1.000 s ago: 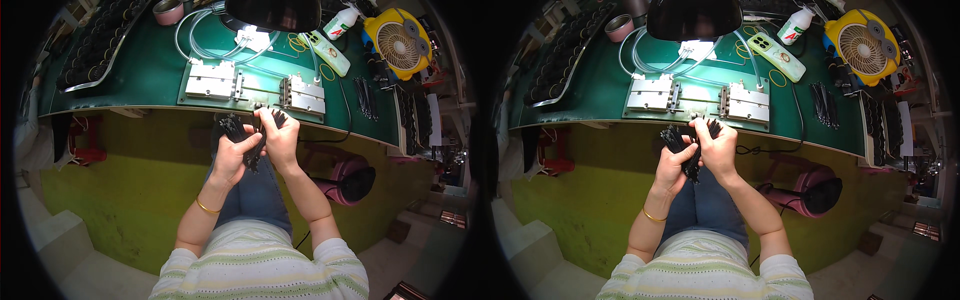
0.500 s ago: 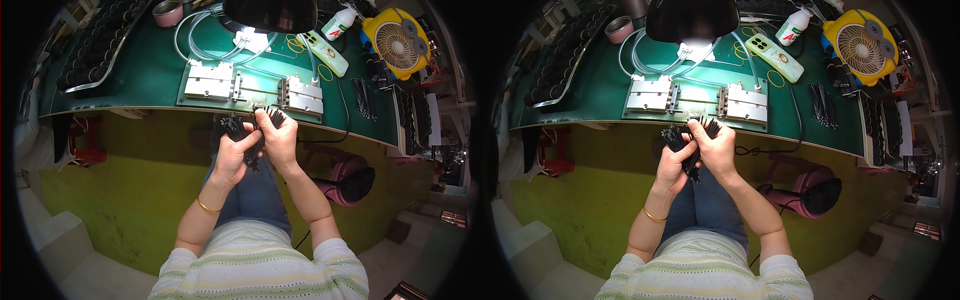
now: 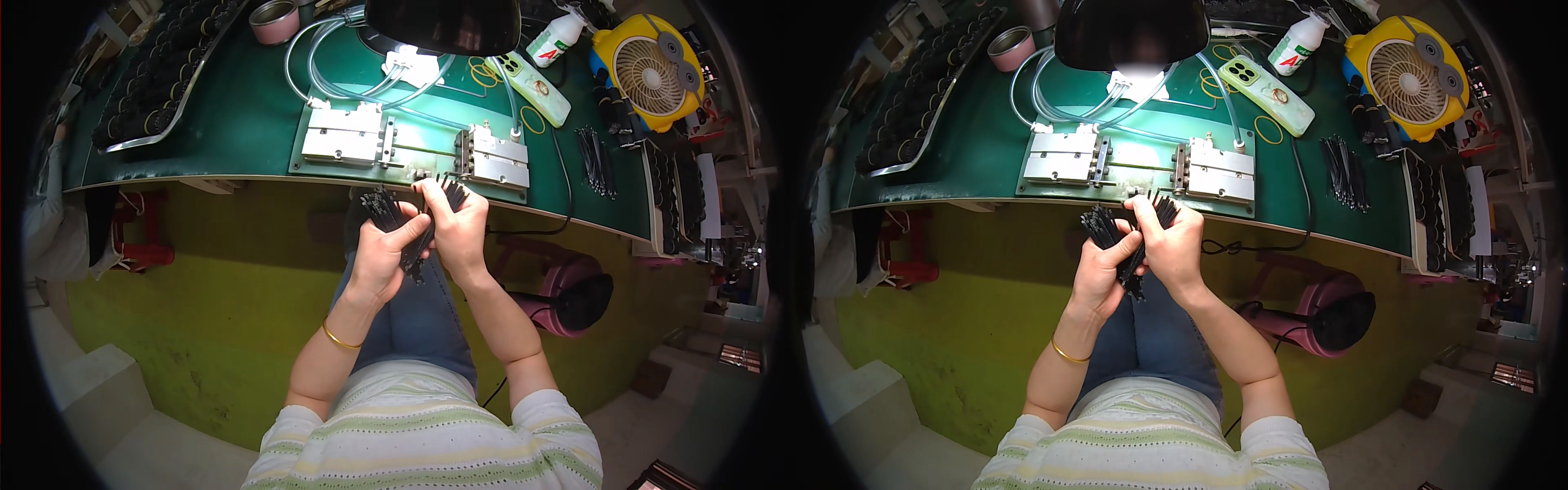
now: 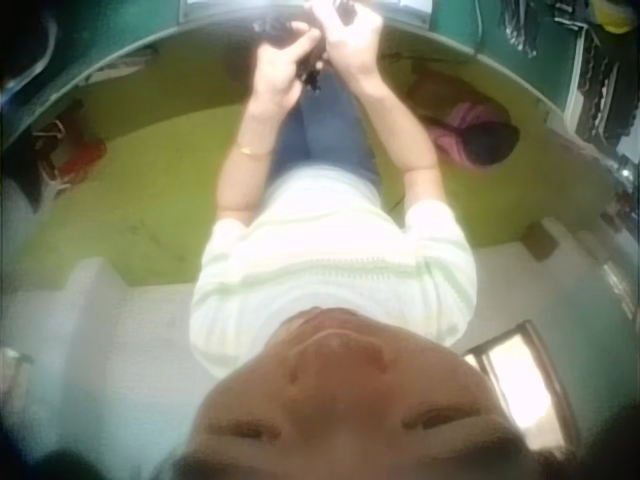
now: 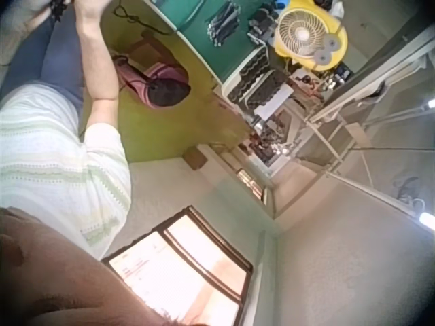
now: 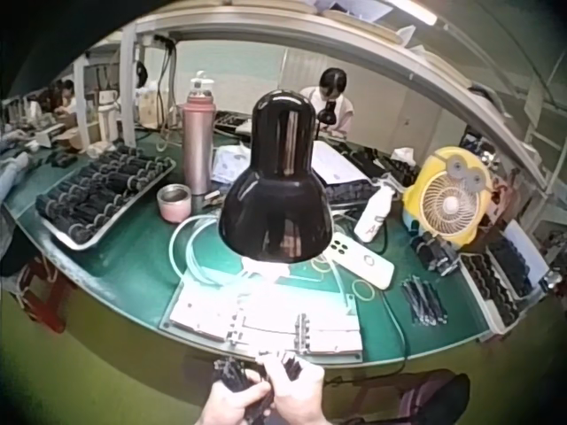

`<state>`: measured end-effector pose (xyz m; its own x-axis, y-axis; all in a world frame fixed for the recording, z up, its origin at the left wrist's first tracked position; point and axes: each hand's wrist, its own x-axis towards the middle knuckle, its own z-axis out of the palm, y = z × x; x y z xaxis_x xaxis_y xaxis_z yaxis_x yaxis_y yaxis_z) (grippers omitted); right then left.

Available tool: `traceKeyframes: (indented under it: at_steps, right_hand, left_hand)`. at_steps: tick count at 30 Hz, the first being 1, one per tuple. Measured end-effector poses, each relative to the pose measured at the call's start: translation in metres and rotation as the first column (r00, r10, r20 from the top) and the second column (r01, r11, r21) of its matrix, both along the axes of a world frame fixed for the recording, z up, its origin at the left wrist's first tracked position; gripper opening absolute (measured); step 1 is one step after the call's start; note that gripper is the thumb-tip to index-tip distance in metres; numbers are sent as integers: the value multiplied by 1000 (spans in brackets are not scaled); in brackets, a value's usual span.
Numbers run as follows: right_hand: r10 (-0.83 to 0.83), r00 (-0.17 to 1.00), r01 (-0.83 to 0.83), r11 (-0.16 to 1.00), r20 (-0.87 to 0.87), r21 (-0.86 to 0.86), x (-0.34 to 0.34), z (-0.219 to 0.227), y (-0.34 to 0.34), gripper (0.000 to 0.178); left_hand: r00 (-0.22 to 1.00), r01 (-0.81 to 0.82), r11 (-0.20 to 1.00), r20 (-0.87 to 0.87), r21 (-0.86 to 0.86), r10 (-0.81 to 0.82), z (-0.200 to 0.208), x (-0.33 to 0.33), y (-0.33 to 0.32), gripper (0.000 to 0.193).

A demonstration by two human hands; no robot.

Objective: Bundling and organizing small black electronic components at a workstation.

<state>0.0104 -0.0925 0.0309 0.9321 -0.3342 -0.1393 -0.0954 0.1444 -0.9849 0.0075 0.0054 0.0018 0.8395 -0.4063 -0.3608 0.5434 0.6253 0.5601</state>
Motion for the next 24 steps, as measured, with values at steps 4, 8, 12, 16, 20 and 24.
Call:
traceKeyframes:
  at_steps: [4, 8, 12, 16, 20, 24]
  right_hand:
    - [-7, 999, 8, 999, -37, 36, 1, 3, -1, 19]
    - [-18, 999, 20, 999, -45, 36, 3, 4, -1, 19]
    - [-29, 998, 32, 998, -53, 62, 2, 0, -2, 23]
    - [69, 997, -70, 997, 19, 39, -1, -1, -5, 24]
    - [-16, 999, 14, 998, 38, 60, -3, -1, 1, 24]
    - [-17, 1000, 16, 999, 23, 43, -5, 3, 3, 22]
  left_hand:
    - [1000, -9, 1000, 10, 18, 8, 1, 0, -1, 8]
    - [999, -24, 1000, 21, 10, 24, 1, 0, -4, 8]
    - [999, -37, 999, 8, -3, 37, 4, 0, -6, 7]
    - [999, -46, 999, -3, -16, 46, 7, -2, -6, 7]
    - [997, -72, 997, -10, -18, 72, 9, -5, -6, 8]
    - [996, -89, 996, -21, -8, 89, 10, -6, -6, 9]
